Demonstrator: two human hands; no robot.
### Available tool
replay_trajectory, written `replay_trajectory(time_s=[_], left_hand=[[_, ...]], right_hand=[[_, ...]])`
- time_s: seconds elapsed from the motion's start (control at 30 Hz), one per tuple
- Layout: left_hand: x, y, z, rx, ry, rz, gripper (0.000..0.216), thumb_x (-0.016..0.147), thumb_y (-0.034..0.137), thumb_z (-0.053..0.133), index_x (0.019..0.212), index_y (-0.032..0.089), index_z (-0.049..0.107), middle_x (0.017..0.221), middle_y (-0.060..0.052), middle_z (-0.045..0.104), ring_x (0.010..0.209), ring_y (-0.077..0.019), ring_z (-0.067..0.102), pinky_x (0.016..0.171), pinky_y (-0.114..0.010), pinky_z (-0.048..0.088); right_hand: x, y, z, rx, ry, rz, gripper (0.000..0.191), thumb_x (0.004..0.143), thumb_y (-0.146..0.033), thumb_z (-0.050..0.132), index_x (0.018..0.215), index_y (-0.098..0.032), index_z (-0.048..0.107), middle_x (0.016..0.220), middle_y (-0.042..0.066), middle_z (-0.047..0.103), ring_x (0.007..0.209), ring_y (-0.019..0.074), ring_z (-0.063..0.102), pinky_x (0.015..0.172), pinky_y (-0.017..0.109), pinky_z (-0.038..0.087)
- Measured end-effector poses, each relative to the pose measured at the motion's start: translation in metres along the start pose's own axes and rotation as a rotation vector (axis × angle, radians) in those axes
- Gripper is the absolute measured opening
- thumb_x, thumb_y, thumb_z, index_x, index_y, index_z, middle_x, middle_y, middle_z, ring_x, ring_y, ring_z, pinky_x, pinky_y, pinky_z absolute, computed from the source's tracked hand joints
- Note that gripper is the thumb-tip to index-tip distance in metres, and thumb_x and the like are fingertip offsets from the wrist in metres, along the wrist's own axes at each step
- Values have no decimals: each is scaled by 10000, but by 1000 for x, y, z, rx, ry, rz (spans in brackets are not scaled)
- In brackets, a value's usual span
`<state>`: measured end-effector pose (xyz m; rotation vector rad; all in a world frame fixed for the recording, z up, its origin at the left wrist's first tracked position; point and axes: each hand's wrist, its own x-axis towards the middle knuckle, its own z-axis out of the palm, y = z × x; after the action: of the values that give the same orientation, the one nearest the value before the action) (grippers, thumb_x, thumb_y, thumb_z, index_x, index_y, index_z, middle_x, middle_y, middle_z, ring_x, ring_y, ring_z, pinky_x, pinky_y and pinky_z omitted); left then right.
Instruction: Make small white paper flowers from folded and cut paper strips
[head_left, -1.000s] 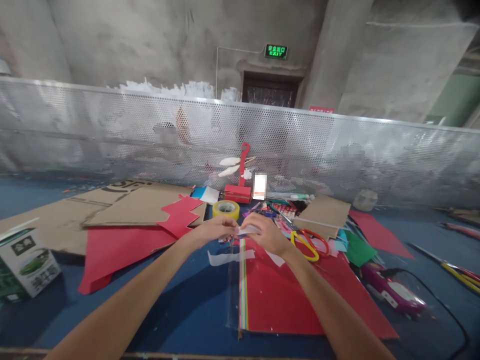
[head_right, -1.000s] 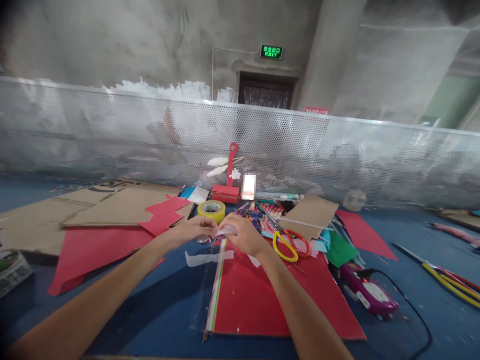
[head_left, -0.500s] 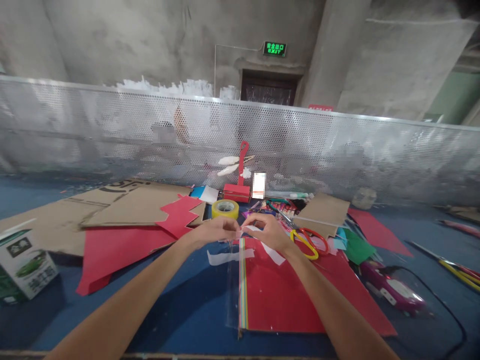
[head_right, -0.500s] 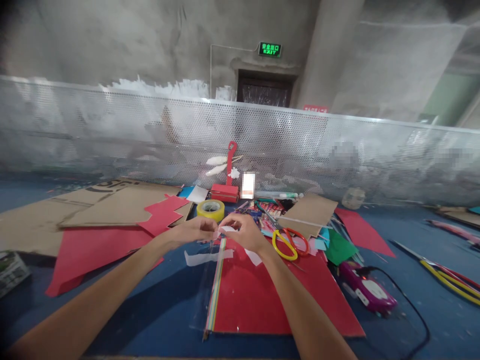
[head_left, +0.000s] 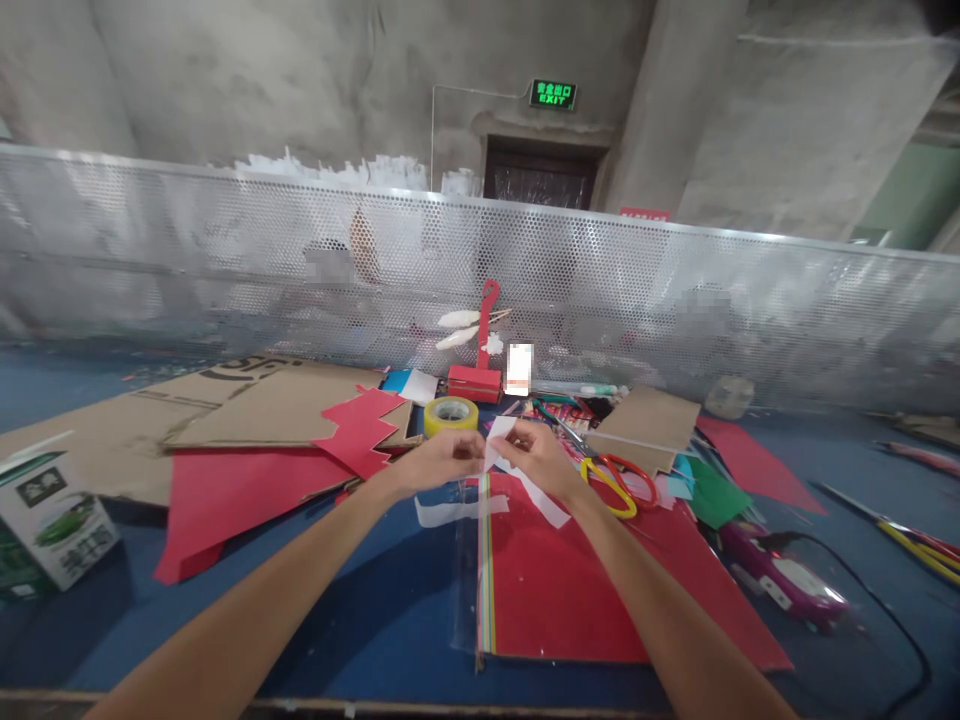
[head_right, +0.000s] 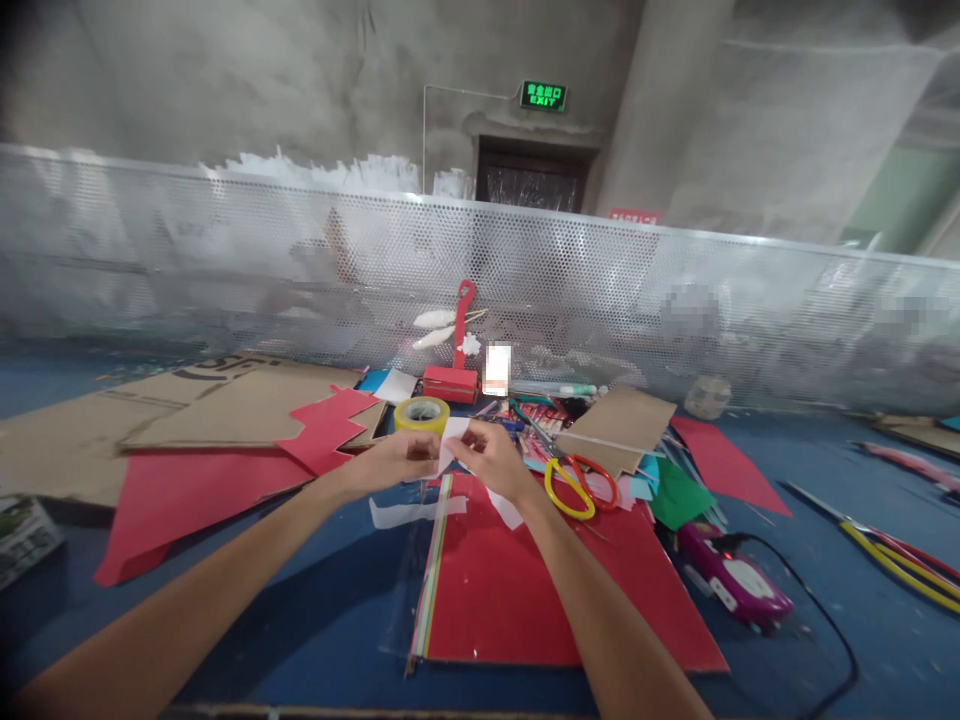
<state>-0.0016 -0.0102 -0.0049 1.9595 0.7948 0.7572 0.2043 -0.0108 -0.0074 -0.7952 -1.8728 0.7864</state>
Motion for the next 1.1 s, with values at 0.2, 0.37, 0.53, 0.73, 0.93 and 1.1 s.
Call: replay_trajectory(time_s=[0.2,0.37,0.53,0.73,0.93,1.1], left_hand=[[1,3,2,-77,4,41,188,832,319,639,880,168,539,753,17,542,625,-82,447,571,-215,336],[1,4,3,-151,-24,58,247,829,309,649,989,181,510,744,20,570,584,-77,429,538,-216,300],[0,8,1,-117,-14,81,313,839,295,636,1118,181,553,770,8,603,600,-85,442,550,-222,311],[0,9,1,-89,1,90,408,841,285,630,1241,211,591,806,-3,619,626,-97,467,569,-226,347],[2,3,0,21,76,71,279,858,360,618,1072,205,708,796,-27,624,661,-131,503,586,-247,375],[1,5,-2,114,165,37,227,867,344,595,977,186,716,716,-2,581,600,-112,466,549,-230,356]], right_hand=[[0,-3,0,35,1,22,240,845,-402,638,871,-164,650,724,17,628,598,134,536,544,248,430],[1,0,-1,59,19,79,221,857,-403,619,910,-191,585,652,-5,594,551,136,536,481,233,404],[1,1,-1,80,31,122,211,849,-355,614,980,-204,546,622,-28,583,509,121,510,457,219,379],[2,-1,1,89,35,180,332,820,-356,627,1076,-192,493,673,-9,656,511,129,552,480,231,403],[1,4,1,67,-1,201,360,827,-332,614,1128,-192,476,629,-28,626,521,132,553,491,229,393],[2,10,3,-15,-37,144,366,784,-269,645,1116,-192,511,857,18,654,655,131,578,599,260,458]])
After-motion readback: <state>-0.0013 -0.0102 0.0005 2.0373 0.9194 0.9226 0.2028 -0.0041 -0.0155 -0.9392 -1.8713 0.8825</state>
